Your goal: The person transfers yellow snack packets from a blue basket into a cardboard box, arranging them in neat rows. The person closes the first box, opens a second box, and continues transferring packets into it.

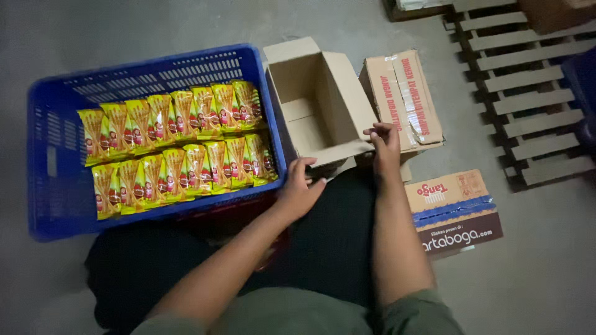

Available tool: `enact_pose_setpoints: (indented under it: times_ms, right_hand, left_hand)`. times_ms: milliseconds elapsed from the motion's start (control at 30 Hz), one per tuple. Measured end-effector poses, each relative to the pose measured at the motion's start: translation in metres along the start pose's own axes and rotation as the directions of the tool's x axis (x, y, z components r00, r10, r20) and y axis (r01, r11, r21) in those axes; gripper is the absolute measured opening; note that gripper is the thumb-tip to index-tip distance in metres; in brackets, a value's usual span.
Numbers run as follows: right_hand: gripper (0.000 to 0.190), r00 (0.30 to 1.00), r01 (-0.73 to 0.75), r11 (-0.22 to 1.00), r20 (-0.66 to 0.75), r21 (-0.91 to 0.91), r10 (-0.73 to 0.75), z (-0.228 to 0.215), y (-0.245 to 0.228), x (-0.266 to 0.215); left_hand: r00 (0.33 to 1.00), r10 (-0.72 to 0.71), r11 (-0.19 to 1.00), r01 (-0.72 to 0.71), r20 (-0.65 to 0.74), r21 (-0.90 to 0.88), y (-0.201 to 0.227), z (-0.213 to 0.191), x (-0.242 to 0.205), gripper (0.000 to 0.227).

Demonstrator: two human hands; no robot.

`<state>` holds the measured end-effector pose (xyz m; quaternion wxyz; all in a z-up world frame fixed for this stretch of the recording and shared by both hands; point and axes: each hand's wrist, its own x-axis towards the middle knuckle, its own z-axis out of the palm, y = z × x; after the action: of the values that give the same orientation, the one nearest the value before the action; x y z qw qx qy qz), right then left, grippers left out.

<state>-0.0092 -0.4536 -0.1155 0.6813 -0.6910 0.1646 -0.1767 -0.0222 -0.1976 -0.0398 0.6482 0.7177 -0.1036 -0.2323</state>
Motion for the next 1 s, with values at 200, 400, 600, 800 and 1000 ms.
enact_pose_setpoints:
  times_ms: [200,400,600,800,1000]
  right_hand:
    - [0.038,0.993,0.119,0.967,-0.031,0.223,-0.115,0.008,0.026,0.012]
    - [0.039,0.903,0.288,0.774,0.430,-0.564,-0.023,0.054,-0.011,-0.005]
    - [0.061,0.760,0.290,0.446,0.487,-0.847,0.430,0.057,0.043,0.021]
    - [0.077,0.657,0.212,0.282,0.351,-0.936,0.668,0.069,0.036,0.025]
    - [0.056,0.642,0.172,0.204,0.267,-0.964,0.719,0.083,0.043,0.042]
  left_hand:
    - [0.988,0.138,0.961,-0.150,0.066,0.232,0.027,-0.001,-0.005,0.069]
    - [0.969,-0.011,0.817,-0.132,0.245,0.561,0.017,-0.009,0.028,0.065]
    - [0.948,-0.092,0.729,-0.145,0.305,0.669,0.004,-0.014,0.072,0.058]
    - [0.986,-0.029,0.788,-0.078,0.162,0.610,0.032,-0.040,0.143,0.047]
    - [0.976,0.198,0.717,-0.209,0.093,0.665,-0.017,-0.053,0.272,0.049]
